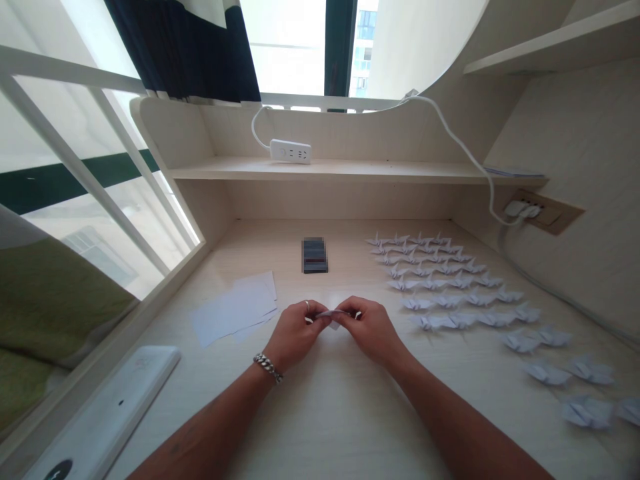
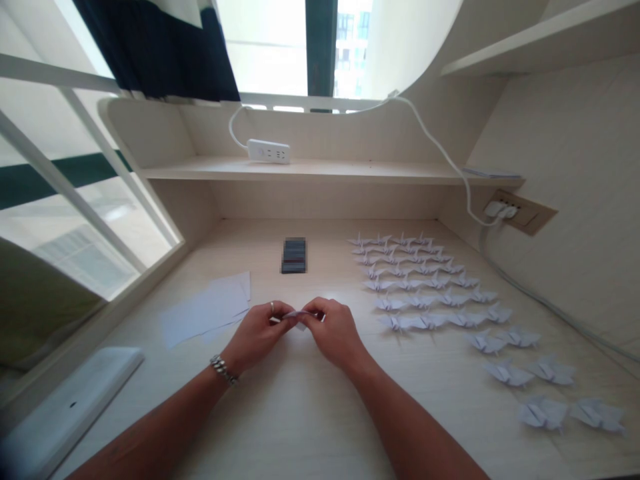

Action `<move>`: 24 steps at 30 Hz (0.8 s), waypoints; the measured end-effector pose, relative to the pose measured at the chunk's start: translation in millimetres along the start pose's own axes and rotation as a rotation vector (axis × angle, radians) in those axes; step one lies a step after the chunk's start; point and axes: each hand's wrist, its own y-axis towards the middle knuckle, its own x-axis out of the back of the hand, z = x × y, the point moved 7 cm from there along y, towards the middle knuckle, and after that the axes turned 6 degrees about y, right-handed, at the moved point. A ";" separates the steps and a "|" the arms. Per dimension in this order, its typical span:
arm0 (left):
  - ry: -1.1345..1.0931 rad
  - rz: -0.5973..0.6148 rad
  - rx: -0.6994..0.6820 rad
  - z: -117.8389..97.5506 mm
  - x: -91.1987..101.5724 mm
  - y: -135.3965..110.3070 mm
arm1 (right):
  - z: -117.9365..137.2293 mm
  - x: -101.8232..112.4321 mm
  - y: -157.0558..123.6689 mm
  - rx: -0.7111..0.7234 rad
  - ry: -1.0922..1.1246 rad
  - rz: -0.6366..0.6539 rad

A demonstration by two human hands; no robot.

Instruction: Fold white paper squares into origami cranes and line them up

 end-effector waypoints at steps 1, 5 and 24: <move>0.001 -0.030 0.006 -0.7 3.3 0.2 | 0.7 2.1 -0.3 -0.004 -0.016 -0.019; -0.038 -0.127 0.044 1.7 13.6 0.8 | -4.3 1.9 -0.9 -0.086 0.093 -0.011; -0.648 -0.051 0.182 9.3 -4.4 -0.1 | -10.4 -13.7 -0.1 -0.087 0.589 0.019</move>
